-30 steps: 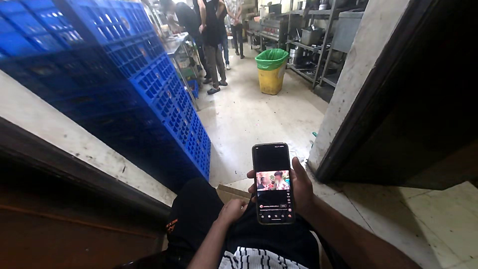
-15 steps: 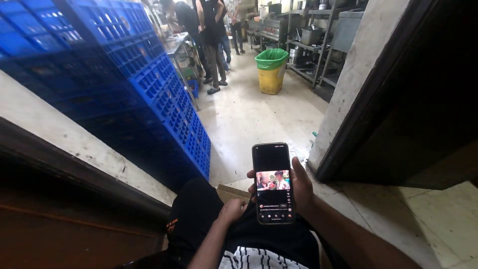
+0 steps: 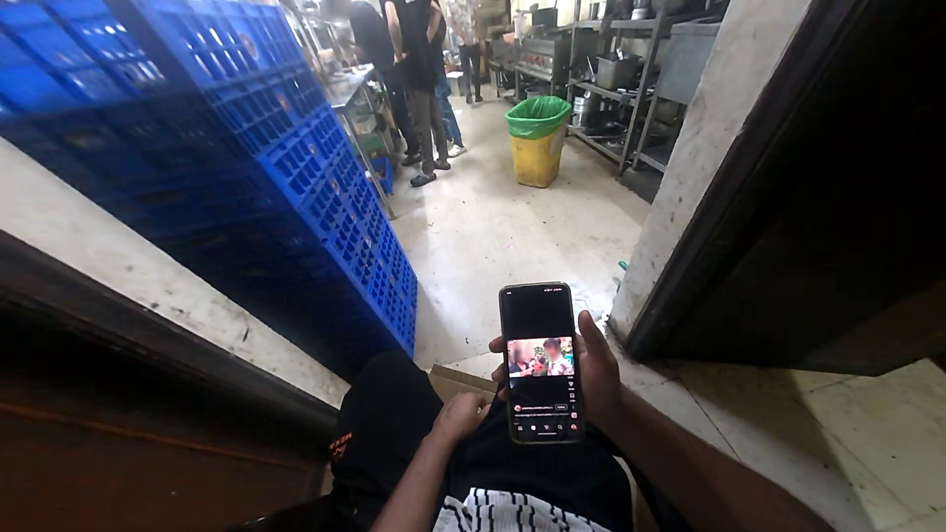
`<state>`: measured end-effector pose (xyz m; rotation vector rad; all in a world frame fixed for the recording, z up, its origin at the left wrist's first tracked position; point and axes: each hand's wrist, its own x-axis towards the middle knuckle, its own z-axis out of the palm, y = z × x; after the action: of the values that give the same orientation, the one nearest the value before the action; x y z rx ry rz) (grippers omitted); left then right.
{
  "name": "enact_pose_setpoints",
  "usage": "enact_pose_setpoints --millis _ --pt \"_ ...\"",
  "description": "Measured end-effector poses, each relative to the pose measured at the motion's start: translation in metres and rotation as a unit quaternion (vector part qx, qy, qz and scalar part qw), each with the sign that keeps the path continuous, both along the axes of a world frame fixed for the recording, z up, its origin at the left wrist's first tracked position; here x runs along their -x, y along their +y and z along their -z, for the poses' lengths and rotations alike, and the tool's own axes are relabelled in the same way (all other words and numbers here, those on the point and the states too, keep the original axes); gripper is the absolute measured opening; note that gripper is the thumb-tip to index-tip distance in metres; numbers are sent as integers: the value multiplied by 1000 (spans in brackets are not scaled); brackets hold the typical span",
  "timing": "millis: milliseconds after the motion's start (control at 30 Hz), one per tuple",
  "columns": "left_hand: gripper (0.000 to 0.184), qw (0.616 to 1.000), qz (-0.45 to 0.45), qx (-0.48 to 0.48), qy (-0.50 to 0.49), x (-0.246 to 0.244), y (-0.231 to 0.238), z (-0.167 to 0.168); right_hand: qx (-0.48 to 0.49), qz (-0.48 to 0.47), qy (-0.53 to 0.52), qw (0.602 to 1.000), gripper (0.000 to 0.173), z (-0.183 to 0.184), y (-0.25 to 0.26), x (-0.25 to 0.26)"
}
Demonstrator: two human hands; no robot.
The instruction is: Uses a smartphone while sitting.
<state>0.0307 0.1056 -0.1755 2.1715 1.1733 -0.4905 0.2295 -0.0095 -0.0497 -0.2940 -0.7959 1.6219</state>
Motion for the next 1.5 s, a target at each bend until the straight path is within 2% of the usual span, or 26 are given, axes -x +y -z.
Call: enact_pose_setpoints --millis 633,867,1200,1333,1433,1500 --pt "45 1000 2 -2 -4 1 1 1 -3 1 -8 1000 85 0 0 0" --pt "44 1000 4 1 7 -1 -4 -11 10 10 -10 1000 86 -3 -1 1" --pt "45 1000 18 -9 4 1 1 -2 7 -7 3 1000 84 -1 0 1" --pt "44 1000 14 -10 3 0 0 -4 -53 -63 36 996 82 15 6 -8" --pt "44 1000 13 -8 -1 1 0 -3 -33 -47 33 998 81 12 5 -5" --pt "44 1000 13 -11 -1 1 -1 -4 -65 -84 53 993 81 21 9 -10"
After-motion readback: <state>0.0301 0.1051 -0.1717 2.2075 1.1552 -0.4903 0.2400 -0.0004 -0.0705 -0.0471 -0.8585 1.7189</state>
